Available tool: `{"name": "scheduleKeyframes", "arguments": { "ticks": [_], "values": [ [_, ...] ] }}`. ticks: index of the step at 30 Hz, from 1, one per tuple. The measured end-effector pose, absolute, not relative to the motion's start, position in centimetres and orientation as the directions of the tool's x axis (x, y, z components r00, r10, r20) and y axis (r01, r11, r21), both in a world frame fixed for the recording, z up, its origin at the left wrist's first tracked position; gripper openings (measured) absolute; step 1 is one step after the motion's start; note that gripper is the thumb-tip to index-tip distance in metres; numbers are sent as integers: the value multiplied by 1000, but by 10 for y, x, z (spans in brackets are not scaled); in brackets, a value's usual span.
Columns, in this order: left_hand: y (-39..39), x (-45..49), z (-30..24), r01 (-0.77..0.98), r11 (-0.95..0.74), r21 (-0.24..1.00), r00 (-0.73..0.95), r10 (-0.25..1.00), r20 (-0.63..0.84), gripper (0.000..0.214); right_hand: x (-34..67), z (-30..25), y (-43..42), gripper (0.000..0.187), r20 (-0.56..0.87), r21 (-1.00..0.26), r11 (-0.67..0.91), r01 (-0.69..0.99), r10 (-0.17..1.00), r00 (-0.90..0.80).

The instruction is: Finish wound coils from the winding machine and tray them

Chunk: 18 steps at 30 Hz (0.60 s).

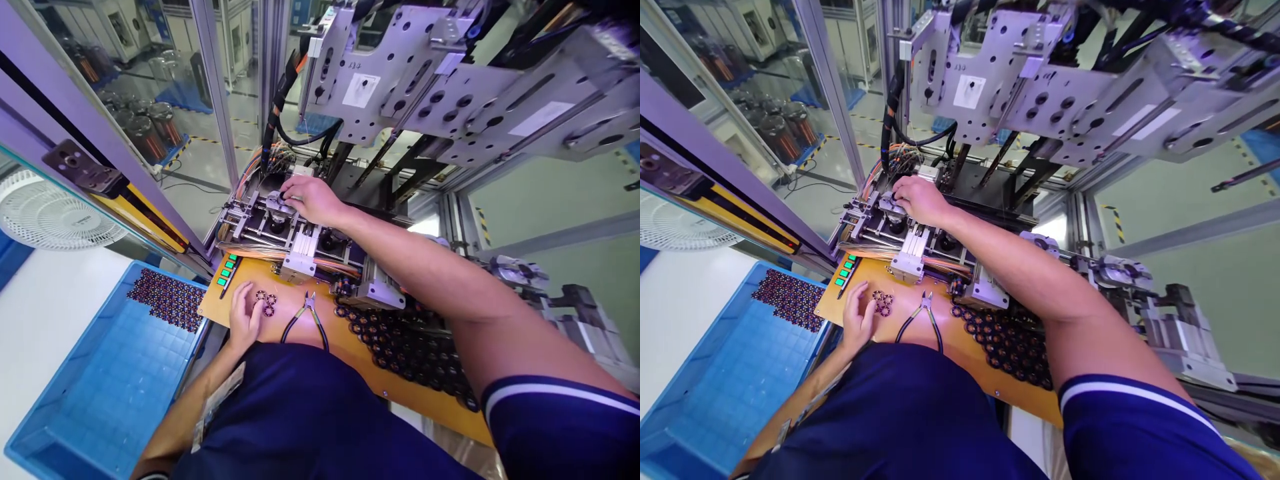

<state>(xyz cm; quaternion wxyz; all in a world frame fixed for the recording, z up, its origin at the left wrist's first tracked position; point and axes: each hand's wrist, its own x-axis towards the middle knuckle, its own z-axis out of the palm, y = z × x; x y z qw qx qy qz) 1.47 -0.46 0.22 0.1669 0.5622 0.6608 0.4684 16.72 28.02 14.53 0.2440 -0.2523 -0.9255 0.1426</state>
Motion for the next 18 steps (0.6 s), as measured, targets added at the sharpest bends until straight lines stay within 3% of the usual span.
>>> {"name": "scheduleKeyframes", "arguments": {
  "ticks": [18],
  "values": [
    [-3, 15, 5, 604, -70, 794, -284, 912, 296, 29, 154, 153, 278, 21, 266, -196, 819, 539, 574, -774]
  ]
}}
